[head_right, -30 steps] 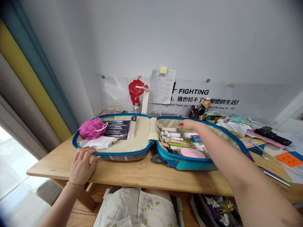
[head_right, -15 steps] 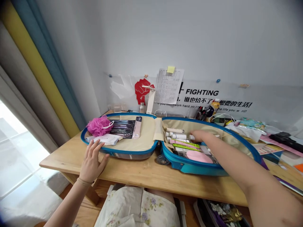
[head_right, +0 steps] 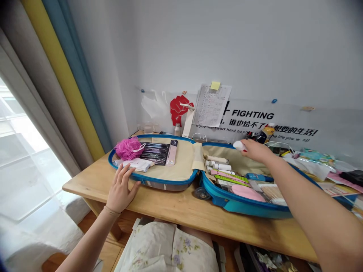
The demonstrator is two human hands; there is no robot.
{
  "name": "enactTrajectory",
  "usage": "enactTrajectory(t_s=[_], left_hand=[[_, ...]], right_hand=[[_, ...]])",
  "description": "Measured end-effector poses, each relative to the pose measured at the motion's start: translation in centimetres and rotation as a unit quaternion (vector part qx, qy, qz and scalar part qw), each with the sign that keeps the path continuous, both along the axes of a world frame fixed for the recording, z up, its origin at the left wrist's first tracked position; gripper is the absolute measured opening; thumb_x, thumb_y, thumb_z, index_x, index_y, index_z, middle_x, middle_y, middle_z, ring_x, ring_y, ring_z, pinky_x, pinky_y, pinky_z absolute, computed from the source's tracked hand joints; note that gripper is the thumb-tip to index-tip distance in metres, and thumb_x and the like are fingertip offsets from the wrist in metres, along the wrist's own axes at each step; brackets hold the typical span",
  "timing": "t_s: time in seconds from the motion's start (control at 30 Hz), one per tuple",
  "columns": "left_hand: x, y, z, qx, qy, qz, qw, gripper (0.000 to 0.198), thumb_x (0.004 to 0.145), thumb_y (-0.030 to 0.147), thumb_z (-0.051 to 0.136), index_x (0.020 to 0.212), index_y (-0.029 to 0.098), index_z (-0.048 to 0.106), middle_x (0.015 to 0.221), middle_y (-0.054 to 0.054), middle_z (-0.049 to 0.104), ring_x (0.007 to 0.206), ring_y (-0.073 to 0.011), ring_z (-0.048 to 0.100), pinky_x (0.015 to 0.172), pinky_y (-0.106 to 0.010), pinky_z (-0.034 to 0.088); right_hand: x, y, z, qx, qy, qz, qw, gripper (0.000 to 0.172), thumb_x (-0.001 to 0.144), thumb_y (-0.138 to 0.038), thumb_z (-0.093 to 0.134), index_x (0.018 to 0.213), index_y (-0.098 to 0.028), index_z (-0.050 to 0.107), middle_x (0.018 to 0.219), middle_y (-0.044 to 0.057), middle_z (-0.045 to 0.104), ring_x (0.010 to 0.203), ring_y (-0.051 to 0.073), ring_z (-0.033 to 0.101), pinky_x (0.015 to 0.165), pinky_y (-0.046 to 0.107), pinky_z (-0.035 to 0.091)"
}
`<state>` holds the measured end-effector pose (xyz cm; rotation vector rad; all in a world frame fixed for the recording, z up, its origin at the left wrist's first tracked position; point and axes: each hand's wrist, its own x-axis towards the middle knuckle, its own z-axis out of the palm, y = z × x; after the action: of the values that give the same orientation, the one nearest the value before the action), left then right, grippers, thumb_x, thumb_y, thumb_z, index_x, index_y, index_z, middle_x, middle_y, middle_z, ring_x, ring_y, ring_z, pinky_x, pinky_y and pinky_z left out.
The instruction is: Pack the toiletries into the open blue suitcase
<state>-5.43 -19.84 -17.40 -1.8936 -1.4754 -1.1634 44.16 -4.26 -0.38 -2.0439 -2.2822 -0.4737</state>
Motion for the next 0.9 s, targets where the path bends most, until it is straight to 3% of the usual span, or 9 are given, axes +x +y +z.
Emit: enactTrajectory(t_s=[0.1, 0.2, 0.3, 0.4, 0.57, 0.73, 0.9], left_hand=[[0.0, 0.0, 0.1, -0.005, -0.003, 0.0, 1.0, 0.046, 0.093, 0.036, 0.051, 0.135, 0.018, 0.044, 0.14, -0.017, 0.049, 0.142, -0.0339, 0.03, 0.11, -0.054, 0.037], [0.0, 0.0, 0.1, -0.003, 0.0, 0.001, 1.0, 0.046, 0.093, 0.036, 0.051, 0.134, 0.017, 0.044, 0.14, -0.017, 0.049, 0.142, -0.0339, 0.03, 0.11, -0.054, 0.037], [0.0, -0.1, 0.0, -0.003, 0.004, 0.003, 1.0, 0.046, 0.093, 0.036, 0.051, 0.134, 0.016, 0.044, 0.14, -0.018, 0.049, 0.142, -0.034, 0.029, 0.11, -0.054, 0.037], [0.0, -0.1, 0.0, -0.008, 0.001, 0.002, 1.0, 0.046, 0.093, 0.035, 0.051, 0.134, 0.017, 0.044, 0.14, -0.017, 0.049, 0.143, -0.0337, 0.029, 0.11, -0.054, 0.037], [0.0, -0.1, -0.1, -0.011, 0.005, 0.003, 1.0, 0.046, 0.093, 0.035, 0.051, 0.135, 0.017, 0.044, 0.14, -0.017, 0.049, 0.142, -0.0336, 0.029, 0.109, -0.054, 0.039], [0.0, -0.1, -0.2, -0.022, -0.002, 0.003, 1.0, 0.047, 0.092, 0.034, 0.052, 0.135, 0.018, 0.043, 0.141, -0.017, 0.048, 0.143, -0.0331, 0.028, 0.11, -0.054, 0.038], [0.0, -0.1, -0.1, -0.019, -0.002, 0.003, 1.0, 0.046, 0.092, 0.034, 0.053, 0.134, 0.018, 0.044, 0.142, -0.017, 0.048, 0.143, -0.0333, 0.028, 0.11, -0.054, 0.037]], right_hand=[[-3.4, 0.2, 2.8, 0.023, 0.045, 0.037, 0.998, 0.052, 0.088, -0.029, 0.049, 0.139, -0.016, 0.045, 0.119, 0.021, 0.057, 0.104, 0.024, 0.059, 0.081, 0.03, 0.042], [-9.4, 0.2, 4.8, 0.013, 0.132, 0.141, 0.981, 0.059, 0.09, -0.034, 0.047, 0.145, -0.017, 0.037, 0.129, 0.019, 0.053, 0.121, 0.026, 0.051, 0.099, 0.034, 0.038], [-17.0, 0.2, 5.3, -0.114, 0.138, 0.248, 0.952, 0.065, 0.082, -0.037, 0.059, 0.142, -0.023, 0.04, 0.137, 0.01, 0.052, 0.122, 0.025, 0.051, 0.101, 0.035, 0.039], [-24.2, 0.4, 3.8, -0.226, 0.102, 0.271, 0.93, 0.068, 0.078, -0.041, 0.065, 0.139, -0.021, 0.041, 0.125, 0.008, 0.061, 0.102, 0.021, 0.062, 0.087, 0.03, 0.048], [-32.5, 1.4, -0.4, -0.256, 0.046, 0.311, 0.914, 0.051, 0.075, -0.042, 0.07, 0.119, -0.02, 0.059, 0.116, 0.007, 0.067, 0.094, 0.019, 0.064, 0.073, 0.024, 0.047], [-37.0, 2.0, -3.2, -0.242, -0.004, 0.345, 0.907, 0.04, 0.08, -0.041, 0.065, 0.114, -0.019, 0.064, 0.112, 0.006, 0.069, 0.094, 0.019, 0.064, 0.071, 0.023, 0.046], [-38.5, 1.8, -4.6, -0.19, -0.038, 0.358, 0.913, 0.036, 0.09, -0.042, 0.049, 0.112, -0.018, 0.067, 0.122, 0.012, 0.063, 0.103, 0.023, 0.063, 0.08, 0.028, 0.047]])
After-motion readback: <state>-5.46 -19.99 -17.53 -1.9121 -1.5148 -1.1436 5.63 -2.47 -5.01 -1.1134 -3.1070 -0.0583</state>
